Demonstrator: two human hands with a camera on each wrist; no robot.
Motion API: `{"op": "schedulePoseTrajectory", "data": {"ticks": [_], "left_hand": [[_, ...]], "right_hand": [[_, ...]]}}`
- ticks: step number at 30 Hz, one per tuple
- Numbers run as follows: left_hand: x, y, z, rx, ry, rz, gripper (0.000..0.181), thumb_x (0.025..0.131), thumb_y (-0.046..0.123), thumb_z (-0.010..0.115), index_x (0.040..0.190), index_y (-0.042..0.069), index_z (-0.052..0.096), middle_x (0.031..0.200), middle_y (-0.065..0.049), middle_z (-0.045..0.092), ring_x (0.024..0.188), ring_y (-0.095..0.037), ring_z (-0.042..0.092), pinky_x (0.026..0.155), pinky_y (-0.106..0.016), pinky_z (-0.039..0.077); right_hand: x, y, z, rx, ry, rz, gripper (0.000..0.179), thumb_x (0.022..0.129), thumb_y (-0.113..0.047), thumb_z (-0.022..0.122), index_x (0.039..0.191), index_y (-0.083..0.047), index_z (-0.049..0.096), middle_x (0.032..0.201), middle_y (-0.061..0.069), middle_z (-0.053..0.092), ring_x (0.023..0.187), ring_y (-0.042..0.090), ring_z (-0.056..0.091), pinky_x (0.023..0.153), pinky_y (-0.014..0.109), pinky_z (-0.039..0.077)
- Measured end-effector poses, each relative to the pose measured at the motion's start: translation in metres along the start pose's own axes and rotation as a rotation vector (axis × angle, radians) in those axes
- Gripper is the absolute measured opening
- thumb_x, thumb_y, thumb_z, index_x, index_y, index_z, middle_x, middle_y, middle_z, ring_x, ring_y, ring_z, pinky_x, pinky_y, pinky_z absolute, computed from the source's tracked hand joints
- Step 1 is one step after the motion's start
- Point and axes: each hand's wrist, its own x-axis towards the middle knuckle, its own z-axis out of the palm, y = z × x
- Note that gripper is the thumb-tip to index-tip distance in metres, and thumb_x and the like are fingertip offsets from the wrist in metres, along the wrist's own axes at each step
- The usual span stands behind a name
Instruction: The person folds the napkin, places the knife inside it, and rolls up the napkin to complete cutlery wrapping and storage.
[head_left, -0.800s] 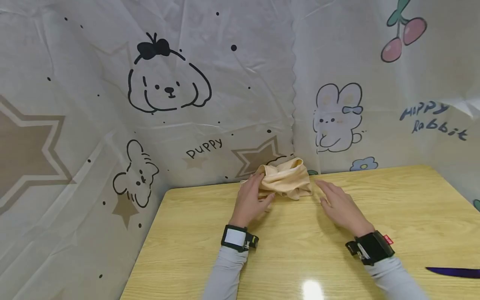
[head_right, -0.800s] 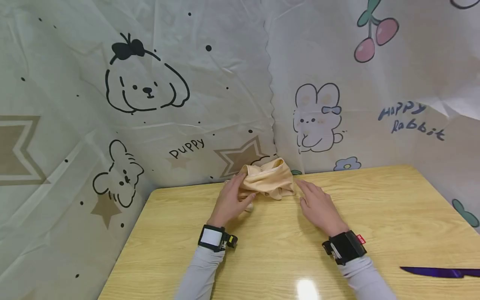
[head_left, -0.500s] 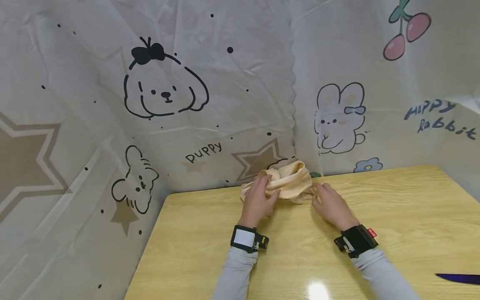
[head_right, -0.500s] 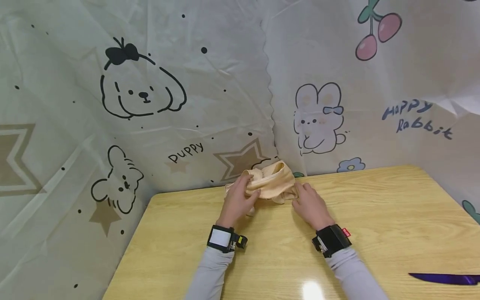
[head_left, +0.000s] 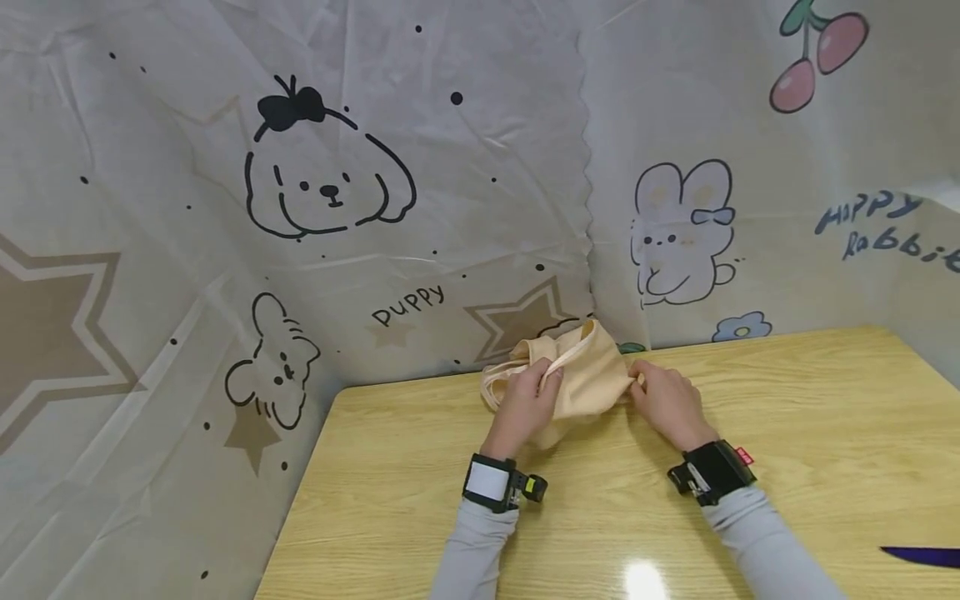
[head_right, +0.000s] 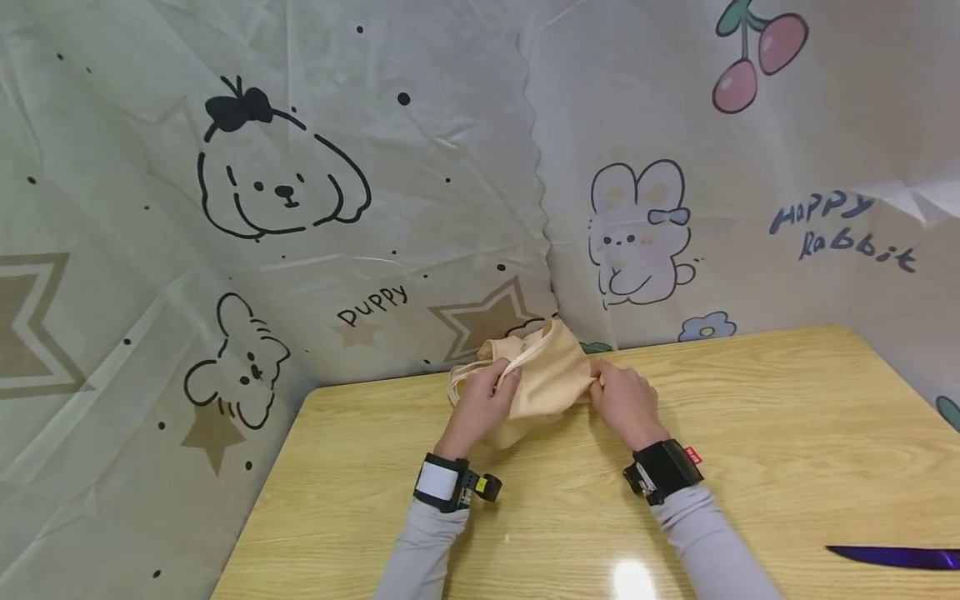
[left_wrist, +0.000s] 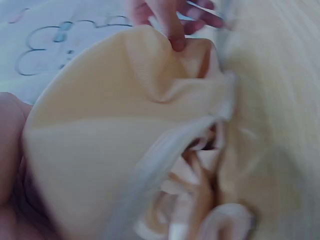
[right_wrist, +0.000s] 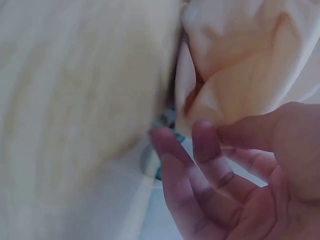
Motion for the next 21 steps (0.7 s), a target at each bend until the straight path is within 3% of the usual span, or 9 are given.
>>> {"op": "schedulePoseTrajectory", "data": {"ticks": [4,9,13,17,21], "left_hand": [[-0.002,0.008,-0.013,-0.038,0.05,0.001,0.035,0.103,0.028,0.043,0.073,0.011,0.045,0.054,0.003,0.033,0.042,-0.008,0.032,0.04,-0.021,0.028],[-0.006,0.017,-0.031,-0.082,0.111,-0.039,0.034,0.104,0.028,0.042,0.078,0.009,0.053,0.054,0.002,0.037,0.042,-0.01,0.038,0.041,-0.023,0.035],[-0.012,0.023,-0.047,-0.125,0.121,-0.071,0.032,0.104,0.029,0.041,0.084,0.008,0.055,0.056,-0.001,0.04,0.043,-0.012,0.042,0.042,-0.025,0.038],[-0.018,0.03,-0.063,-0.139,0.136,-0.083,0.034,0.104,0.032,0.041,0.083,0.009,0.054,0.056,-0.002,0.04,0.044,-0.013,0.042,0.042,-0.024,0.037],[-0.025,0.033,-0.078,-0.136,0.158,-0.093,0.033,0.104,0.032,0.042,0.084,0.009,0.055,0.057,-0.002,0.04,0.045,-0.015,0.042,0.042,-0.025,0.036]], "right_hand": [[-0.001,-0.008,-0.003,0.052,0.092,-0.03,0.012,0.096,-0.012,0.046,0.099,-0.004,0.054,0.07,0.011,0.052,0.054,0.023,0.047,0.044,0.033,0.035],[-0.003,-0.025,-0.008,0.304,0.178,-0.084,0.015,0.101,-0.008,0.033,0.104,0.003,0.043,0.077,0.02,0.058,0.059,0.026,0.056,0.049,0.035,0.046],[-0.007,-0.043,-0.018,0.45,0.286,-0.097,0.017,0.101,-0.006,0.033,0.11,0.005,0.043,0.086,0.021,0.062,0.063,0.027,0.057,0.052,0.036,0.047],[-0.012,-0.061,-0.031,0.488,0.384,-0.142,0.019,0.101,-0.005,0.034,0.113,0.004,0.045,0.085,0.018,0.059,0.062,0.023,0.05,0.052,0.033,0.04],[-0.019,-0.07,-0.043,0.478,0.405,-0.226,0.02,0.102,-0.006,0.037,0.114,0.001,0.051,0.084,0.013,0.057,0.065,0.019,0.048,0.053,0.031,0.04]]}}
